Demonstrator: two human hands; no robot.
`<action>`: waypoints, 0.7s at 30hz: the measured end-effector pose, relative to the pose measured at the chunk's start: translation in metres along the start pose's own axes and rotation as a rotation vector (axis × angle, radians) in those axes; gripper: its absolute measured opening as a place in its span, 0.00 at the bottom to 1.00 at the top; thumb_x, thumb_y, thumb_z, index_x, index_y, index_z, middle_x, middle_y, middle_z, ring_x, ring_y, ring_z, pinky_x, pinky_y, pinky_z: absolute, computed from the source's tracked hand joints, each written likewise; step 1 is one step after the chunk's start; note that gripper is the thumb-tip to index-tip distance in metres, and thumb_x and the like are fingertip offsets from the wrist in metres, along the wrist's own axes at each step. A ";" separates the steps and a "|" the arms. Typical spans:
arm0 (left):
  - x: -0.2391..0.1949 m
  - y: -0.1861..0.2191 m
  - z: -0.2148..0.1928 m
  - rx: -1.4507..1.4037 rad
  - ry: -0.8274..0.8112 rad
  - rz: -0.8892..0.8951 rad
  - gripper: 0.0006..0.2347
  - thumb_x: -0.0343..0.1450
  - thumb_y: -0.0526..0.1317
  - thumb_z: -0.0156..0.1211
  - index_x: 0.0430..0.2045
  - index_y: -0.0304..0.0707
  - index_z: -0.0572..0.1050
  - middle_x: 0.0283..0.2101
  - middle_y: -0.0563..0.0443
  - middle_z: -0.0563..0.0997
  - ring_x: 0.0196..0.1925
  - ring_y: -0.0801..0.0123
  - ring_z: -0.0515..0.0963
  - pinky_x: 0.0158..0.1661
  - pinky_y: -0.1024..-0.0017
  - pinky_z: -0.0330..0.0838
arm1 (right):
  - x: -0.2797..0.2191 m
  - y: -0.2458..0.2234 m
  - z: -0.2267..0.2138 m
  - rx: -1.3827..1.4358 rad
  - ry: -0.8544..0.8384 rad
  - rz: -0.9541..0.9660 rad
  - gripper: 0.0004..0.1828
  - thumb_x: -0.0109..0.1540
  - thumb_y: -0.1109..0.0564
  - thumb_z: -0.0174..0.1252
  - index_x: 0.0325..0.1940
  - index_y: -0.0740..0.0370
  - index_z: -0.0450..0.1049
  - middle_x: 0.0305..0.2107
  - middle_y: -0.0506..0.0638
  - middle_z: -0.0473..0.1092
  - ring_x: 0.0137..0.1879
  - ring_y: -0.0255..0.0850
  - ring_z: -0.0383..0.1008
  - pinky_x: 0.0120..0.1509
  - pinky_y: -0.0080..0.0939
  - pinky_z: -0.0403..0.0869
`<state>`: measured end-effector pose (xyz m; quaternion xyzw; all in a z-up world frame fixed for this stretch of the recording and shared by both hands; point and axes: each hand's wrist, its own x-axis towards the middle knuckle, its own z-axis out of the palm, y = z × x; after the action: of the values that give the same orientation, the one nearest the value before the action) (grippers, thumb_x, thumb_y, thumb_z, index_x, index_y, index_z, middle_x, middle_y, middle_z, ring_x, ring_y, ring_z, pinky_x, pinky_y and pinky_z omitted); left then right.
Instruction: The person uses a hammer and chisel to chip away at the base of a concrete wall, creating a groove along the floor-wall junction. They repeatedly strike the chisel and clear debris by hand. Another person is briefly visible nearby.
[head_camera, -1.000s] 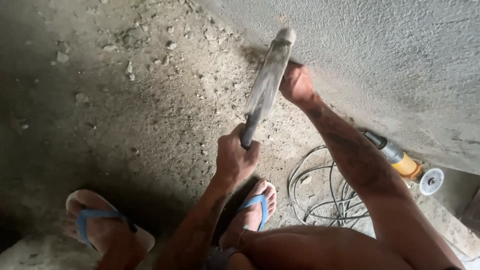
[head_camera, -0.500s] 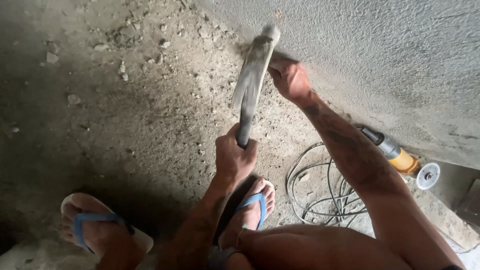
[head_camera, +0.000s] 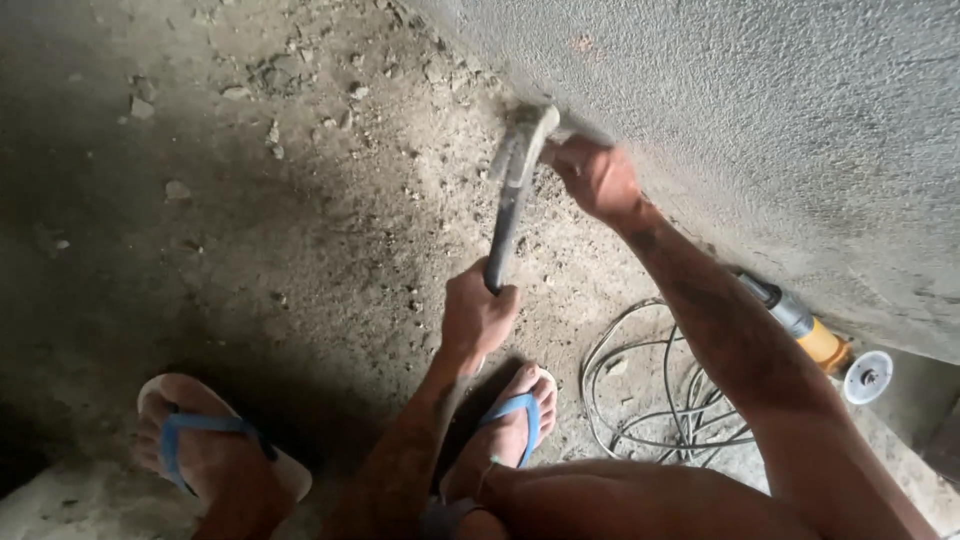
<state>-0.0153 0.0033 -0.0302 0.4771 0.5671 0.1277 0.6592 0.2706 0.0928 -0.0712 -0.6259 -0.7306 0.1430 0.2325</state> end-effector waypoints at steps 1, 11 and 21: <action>-0.002 0.008 -0.007 -0.020 -0.010 0.004 0.18 0.69 0.32 0.60 0.52 0.21 0.83 0.22 0.40 0.79 0.19 0.59 0.81 0.19 0.61 0.71 | -0.002 0.003 -0.002 -0.004 0.003 -0.009 0.07 0.74 0.62 0.70 0.48 0.72 0.87 0.36 0.68 0.84 0.33 0.58 0.87 0.33 0.54 0.82; -0.001 0.018 -0.026 -0.118 0.013 0.021 0.00 0.69 0.31 0.60 0.30 0.36 0.76 0.18 0.49 0.73 0.15 0.65 0.76 0.18 0.68 0.72 | -0.008 0.012 -0.021 -0.020 0.030 -0.073 0.11 0.80 0.67 0.56 0.52 0.70 0.85 0.35 0.63 0.84 0.36 0.53 0.88 0.41 0.48 0.85; -0.026 0.041 -0.020 0.010 -0.035 0.247 0.03 0.68 0.28 0.57 0.30 0.28 0.77 0.15 0.47 0.73 0.13 0.64 0.74 0.16 0.67 0.70 | -0.021 0.030 0.014 -0.178 0.119 -0.100 0.09 0.73 0.69 0.64 0.43 0.68 0.90 0.42 0.66 0.86 0.44 0.60 0.90 0.46 0.54 0.88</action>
<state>-0.0259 0.0151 0.0197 0.5487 0.4932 0.1967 0.6458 0.2910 0.0787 -0.1016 -0.6144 -0.7555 0.0285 0.2256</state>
